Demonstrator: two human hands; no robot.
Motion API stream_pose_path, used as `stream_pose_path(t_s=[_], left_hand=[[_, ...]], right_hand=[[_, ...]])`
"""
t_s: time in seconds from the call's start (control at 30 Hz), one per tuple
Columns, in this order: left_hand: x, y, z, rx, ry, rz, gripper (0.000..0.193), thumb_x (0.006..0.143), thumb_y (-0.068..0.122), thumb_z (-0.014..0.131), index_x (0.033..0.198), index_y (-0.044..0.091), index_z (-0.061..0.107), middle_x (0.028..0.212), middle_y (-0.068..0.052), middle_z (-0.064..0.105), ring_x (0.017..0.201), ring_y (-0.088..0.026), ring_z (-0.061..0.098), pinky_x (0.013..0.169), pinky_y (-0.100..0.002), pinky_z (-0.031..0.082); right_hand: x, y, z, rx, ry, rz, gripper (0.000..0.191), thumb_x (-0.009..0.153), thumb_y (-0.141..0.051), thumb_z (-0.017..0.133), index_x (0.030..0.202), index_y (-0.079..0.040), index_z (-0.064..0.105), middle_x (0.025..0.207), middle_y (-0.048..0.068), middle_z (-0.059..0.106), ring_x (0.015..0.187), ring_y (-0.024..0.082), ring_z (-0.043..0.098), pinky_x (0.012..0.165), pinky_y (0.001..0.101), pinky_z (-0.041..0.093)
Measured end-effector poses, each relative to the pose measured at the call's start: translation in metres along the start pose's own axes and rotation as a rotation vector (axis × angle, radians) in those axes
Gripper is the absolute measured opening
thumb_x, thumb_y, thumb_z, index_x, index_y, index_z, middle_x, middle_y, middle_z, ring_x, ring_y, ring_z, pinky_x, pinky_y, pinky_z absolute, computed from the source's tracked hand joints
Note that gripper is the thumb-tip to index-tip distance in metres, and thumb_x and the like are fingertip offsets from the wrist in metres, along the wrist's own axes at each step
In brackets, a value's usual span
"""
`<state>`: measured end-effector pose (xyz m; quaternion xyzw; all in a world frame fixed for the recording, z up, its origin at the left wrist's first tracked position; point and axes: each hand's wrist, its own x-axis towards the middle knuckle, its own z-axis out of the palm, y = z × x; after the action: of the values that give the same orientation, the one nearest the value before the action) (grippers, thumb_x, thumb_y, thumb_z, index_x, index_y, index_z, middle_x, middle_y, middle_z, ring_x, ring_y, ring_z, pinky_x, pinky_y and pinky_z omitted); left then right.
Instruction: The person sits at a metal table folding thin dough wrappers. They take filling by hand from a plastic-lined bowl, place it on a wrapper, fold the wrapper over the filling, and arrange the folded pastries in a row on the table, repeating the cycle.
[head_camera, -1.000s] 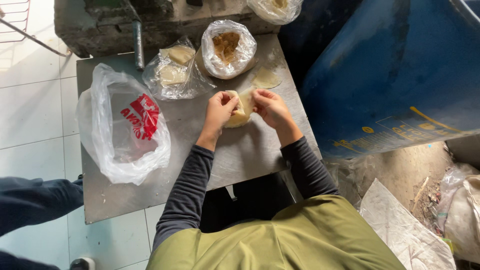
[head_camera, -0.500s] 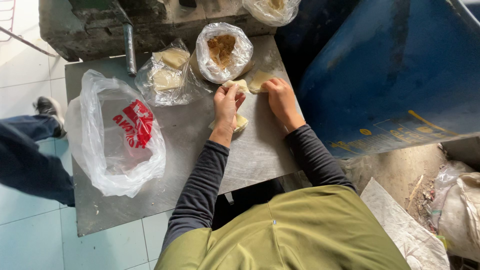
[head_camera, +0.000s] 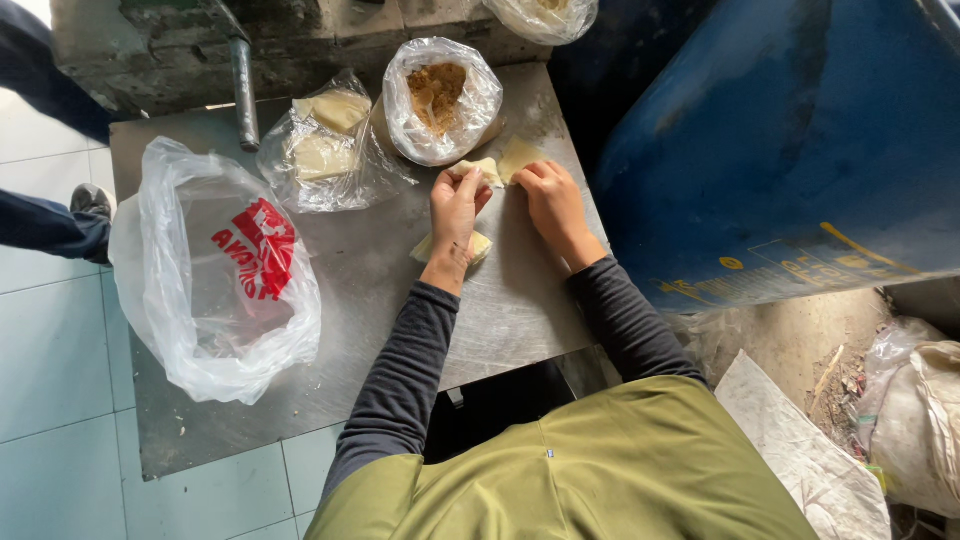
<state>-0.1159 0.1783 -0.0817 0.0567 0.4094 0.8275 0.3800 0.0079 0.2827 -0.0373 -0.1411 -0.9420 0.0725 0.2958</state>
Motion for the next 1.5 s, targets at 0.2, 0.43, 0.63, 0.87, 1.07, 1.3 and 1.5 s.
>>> stream_pose_path(t_s=[0.2,0.43,0.63,0.87,1.07,1.3,1.5], left_hand=[[-0.001,-0.003,0.001,0.062,-0.052,0.046,0.01,0.1,0.014,0.068,0.104,0.007,0.062,0.099,-0.001,0.068,0.082,-0.005,0.064,0.075,-0.022,0.058],[0.002,-0.004,0.028,0.048,-0.242,0.001,0.017,0.099,0.016,0.065,0.112,0.005,0.062,0.103,-0.001,0.07,0.091,-0.008,0.068,0.081,-0.024,0.06],[0.005,0.005,0.039,1.124,0.008,0.428,0.021,0.09,0.023,0.074,0.092,0.003,0.072,0.088,-0.015,0.075,0.078,-0.029,0.075,0.07,-0.039,0.059],[0.008,-0.01,0.039,1.583,0.089,0.423,0.026,0.088,0.031,0.074,0.091,0.005,0.075,0.091,-0.019,0.074,0.085,-0.04,0.073,0.074,-0.05,0.059],[0.01,-0.015,0.041,1.659,0.118,0.381,0.03,0.088,0.035,0.074,0.092,0.006,0.074,0.091,-0.017,0.074,0.085,-0.038,0.074,0.072,-0.049,0.06],[0.003,-0.003,0.048,1.765,0.12,0.298,0.054,0.081,0.054,0.077,0.104,0.006,0.07,0.103,-0.015,0.07,0.093,-0.036,0.072,0.076,-0.049,0.058],[-0.037,0.064,-0.027,1.81,0.067,0.446,0.047,0.085,0.045,0.08,0.105,0.004,0.07,0.106,-0.017,0.07,0.101,-0.037,0.07,0.081,-0.048,0.058]], right_hand=[[0.001,-0.003,-0.003,0.03,-0.014,0.037,0.018,0.088,0.0,0.063,0.099,-0.008,0.074,0.102,0.009,0.072,0.099,0.031,0.068,0.087,0.0401,0.055],[0.017,0.017,-0.006,1.223,-0.051,0.642,0.024,0.106,-0.022,0.061,0.118,-0.005,0.072,0.099,0.003,0.074,0.082,0.009,0.067,0.071,0.0249,0.055],[0.021,0.022,-0.008,0.805,0.047,0.602,0.016,0.096,-0.011,0.072,0.107,0.001,0.074,0.089,0.005,0.074,0.077,0.009,0.065,0.068,0.0261,0.052],[0.021,0.015,-0.008,0.279,0.083,0.432,0.014,0.082,-0.003,0.075,0.096,-0.002,0.073,0.089,0.012,0.073,0.079,0.024,0.072,0.072,0.0334,0.057],[0.019,0.019,-0.004,0.229,0.102,0.445,0.01,0.083,-0.004,0.076,0.093,-0.004,0.073,0.088,0.011,0.071,0.078,0.026,0.072,0.071,0.0349,0.057],[0.017,0.024,0.0,0.164,0.106,0.417,0.006,0.087,-0.005,0.075,0.094,-0.006,0.075,0.092,0.012,0.071,0.079,0.028,0.071,0.07,0.0363,0.057],[0.018,-0.007,-0.023,0.329,0.032,0.344,0.018,0.092,-0.017,0.08,0.105,-0.008,0.071,0.108,0.009,0.068,0.088,0.025,0.069,0.077,0.0359,0.057]])
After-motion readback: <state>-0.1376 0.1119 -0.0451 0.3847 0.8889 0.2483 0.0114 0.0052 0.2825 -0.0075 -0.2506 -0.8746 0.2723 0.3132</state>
